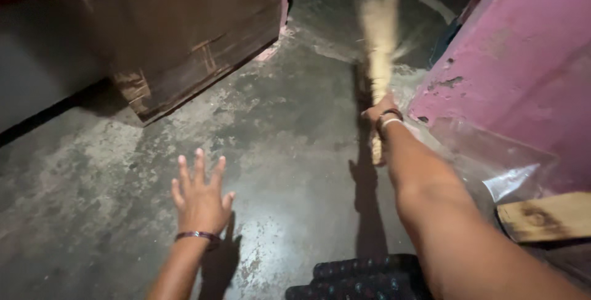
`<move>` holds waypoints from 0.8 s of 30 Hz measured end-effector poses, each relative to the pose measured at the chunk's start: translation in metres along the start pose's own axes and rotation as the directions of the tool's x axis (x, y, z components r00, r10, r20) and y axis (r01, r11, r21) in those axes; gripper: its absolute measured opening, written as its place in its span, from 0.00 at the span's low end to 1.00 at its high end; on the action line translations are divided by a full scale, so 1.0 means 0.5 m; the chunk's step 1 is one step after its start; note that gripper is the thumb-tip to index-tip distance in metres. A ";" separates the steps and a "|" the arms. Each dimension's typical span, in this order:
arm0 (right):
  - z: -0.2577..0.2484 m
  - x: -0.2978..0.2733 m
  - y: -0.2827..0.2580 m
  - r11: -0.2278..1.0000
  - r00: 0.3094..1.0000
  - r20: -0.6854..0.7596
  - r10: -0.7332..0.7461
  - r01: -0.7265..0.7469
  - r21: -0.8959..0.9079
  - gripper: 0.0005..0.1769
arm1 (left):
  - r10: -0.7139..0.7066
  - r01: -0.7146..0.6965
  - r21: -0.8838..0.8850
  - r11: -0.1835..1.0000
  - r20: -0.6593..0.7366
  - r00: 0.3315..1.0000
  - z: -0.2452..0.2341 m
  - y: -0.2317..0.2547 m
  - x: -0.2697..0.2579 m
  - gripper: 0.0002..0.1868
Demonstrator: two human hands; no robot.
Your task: The person sweeps the floor with a traditional straw broom, then moves a plastic chair to sweep underneath it. They also sweep the upper wall and ceiling area to remove dust or cobwebs.
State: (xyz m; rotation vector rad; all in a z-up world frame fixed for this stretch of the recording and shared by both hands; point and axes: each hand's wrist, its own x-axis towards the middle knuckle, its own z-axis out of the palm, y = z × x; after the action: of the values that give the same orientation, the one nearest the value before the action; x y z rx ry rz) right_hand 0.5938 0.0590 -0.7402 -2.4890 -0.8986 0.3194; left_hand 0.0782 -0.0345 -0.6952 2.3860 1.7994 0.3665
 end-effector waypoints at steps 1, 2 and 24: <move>0.008 0.042 0.023 0.997 0.999 -0.030 0.021 -0.019 0.070 0.49 | -0.006 0.005 0.051 0.999 0.022 1.000 0.008 -0.004 0.022 0.45; 0.029 0.073 0.048 0.996 0.998 -0.026 0.052 -0.050 0.079 0.49 | -0.016 0.011 0.110 0.994 0.046 0.999 0.014 -0.015 0.040 0.44; 0.145 -0.041 0.014 0.853 0.846 0.155 -0.511 0.521 -0.033 0.31 | 0.193 -0.197 0.123 0.973 0.046 0.980 0.172 0.053 0.141 0.31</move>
State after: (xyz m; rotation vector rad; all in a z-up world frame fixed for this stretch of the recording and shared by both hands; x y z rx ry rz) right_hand 0.5555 0.0665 -0.8050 -2.1890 -1.6180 0.2796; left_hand 0.1444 0.0290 -0.7632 2.6486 1.6240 0.2365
